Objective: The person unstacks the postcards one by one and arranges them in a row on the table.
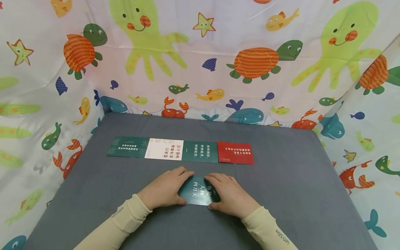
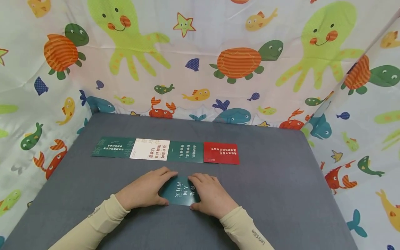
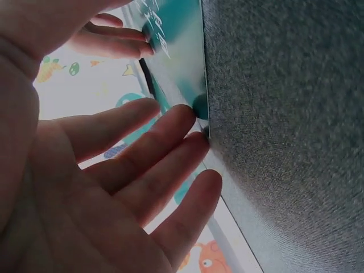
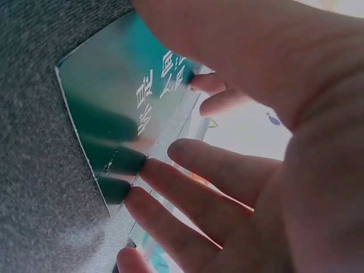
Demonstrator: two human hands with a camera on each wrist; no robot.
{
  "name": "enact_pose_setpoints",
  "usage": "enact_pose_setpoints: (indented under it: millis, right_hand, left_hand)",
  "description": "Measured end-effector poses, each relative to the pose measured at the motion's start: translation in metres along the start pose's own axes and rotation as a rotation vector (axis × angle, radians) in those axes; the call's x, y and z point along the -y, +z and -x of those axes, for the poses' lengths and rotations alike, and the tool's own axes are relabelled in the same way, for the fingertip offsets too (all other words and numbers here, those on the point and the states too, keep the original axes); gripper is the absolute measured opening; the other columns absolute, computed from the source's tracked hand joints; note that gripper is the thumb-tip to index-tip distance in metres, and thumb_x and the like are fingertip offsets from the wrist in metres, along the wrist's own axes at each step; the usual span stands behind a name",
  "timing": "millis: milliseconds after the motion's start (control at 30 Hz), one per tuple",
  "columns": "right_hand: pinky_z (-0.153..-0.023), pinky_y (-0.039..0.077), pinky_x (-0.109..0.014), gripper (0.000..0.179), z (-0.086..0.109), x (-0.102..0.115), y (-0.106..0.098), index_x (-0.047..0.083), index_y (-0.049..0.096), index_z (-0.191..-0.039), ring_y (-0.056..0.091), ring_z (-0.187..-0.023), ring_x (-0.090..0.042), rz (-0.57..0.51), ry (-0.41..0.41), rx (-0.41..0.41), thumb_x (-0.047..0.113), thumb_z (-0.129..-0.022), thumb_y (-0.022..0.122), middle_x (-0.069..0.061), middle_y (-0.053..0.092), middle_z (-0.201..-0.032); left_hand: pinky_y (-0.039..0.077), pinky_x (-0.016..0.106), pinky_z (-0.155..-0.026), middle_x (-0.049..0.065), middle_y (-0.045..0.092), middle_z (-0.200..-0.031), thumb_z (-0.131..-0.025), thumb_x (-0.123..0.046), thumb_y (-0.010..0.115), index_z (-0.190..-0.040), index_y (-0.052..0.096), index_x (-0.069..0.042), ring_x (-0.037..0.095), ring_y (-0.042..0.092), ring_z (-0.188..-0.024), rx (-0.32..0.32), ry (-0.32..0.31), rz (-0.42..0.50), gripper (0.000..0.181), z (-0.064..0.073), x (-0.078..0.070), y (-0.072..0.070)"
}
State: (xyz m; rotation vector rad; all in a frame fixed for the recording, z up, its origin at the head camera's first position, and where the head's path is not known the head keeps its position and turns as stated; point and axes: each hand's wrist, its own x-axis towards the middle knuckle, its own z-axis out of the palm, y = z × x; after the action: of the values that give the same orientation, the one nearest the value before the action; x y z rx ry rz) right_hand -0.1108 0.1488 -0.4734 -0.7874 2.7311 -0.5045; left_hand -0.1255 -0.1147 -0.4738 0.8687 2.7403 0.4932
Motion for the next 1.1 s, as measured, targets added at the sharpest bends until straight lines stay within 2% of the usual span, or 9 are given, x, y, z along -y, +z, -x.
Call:
enact_pose_setpoints:
  millis: [333, 433, 500, 667, 900, 1100]
  right_hand:
    - [-0.118, 0.044, -0.059, 0.087, -0.0009, 0.0008, 0.0015, 0.012, 0.058, -0.153, 0.057, -0.140, -0.030, 0.019, -0.003, -0.003, 0.037, -0.079, 0.097, -0.007, 0.061, -0.153]
    - [-0.117, 0.044, -0.058, 0.085, -0.0008, 0.0010, 0.0013, 0.013, 0.059, -0.152, 0.058, -0.139, -0.031, 0.040, -0.007, -0.009, 0.038, -0.080, 0.096, -0.007, 0.062, -0.152]
    - [-0.117, 0.044, -0.058, 0.085, -0.0002, 0.0017, 0.0015, 0.012, 0.060, -0.151, 0.059, -0.139, -0.031, 0.060, -0.011, -0.011, 0.038, -0.080, 0.096, -0.007, 0.063, -0.151]
    - [-0.118, 0.043, -0.058, 0.083, 0.0014, 0.0056, 0.0010, 0.011, 0.062, -0.150, 0.061, -0.135, -0.032, 0.100, -0.020, -0.016, 0.040, -0.080, 0.095, -0.008, 0.065, -0.148]
    - [-0.117, 0.044, -0.058, 0.083, 0.0013, 0.0093, 0.0004, 0.012, 0.062, -0.149, 0.063, -0.132, -0.029, 0.137, -0.043, -0.022, 0.041, -0.078, 0.095, -0.008, 0.067, -0.145]
    - [-0.117, 0.046, -0.058, 0.085, 0.0014, 0.0089, 0.0003, 0.013, 0.061, -0.151, 0.064, -0.131, -0.031, 0.118, -0.043, -0.024, 0.041, -0.078, 0.094, -0.008, 0.067, -0.146]
  left_hand:
    - [0.060, 0.035, -0.092, 0.001, 0.061, -0.131, -0.078, -0.035, 0.098, -0.154, 0.058, -0.013, 0.014, 0.061, -0.101, -0.001, 0.012, 0.040, 0.089, 0.0028, -0.0003, -0.0004]
    - [0.060, 0.035, -0.097, 0.002, 0.060, -0.135, -0.079, -0.033, 0.097, -0.155, 0.058, -0.012, 0.014, 0.062, -0.108, 0.004, 0.020, 0.061, 0.088, 0.0030, -0.0007, -0.0010]
    - [0.059, 0.038, -0.104, 0.004, 0.060, -0.143, -0.080, -0.032, 0.096, -0.156, 0.057, -0.011, 0.017, 0.063, -0.119, 0.014, 0.028, 0.063, 0.088, 0.0026, -0.0006, -0.0004]
    - [0.053, 0.044, -0.115, 0.004, 0.057, -0.154, -0.081, -0.031, 0.091, -0.156, 0.057, -0.011, 0.023, 0.056, -0.137, 0.038, 0.061, 0.038, 0.084, 0.0022, -0.0005, 0.0014]
    - [0.050, 0.046, -0.118, 0.004, 0.057, -0.155, -0.080, -0.033, 0.092, -0.156, 0.055, -0.010, 0.023, 0.054, -0.138, 0.048, 0.064, 0.051, 0.088, 0.0029, -0.0012, 0.0005]
    - [0.049, 0.047, -0.120, 0.004, 0.057, -0.156, -0.079, -0.038, 0.096, -0.157, 0.054, -0.010, 0.024, 0.054, -0.140, 0.047, 0.057, 0.041, 0.093, 0.0025, -0.0011, 0.0009]
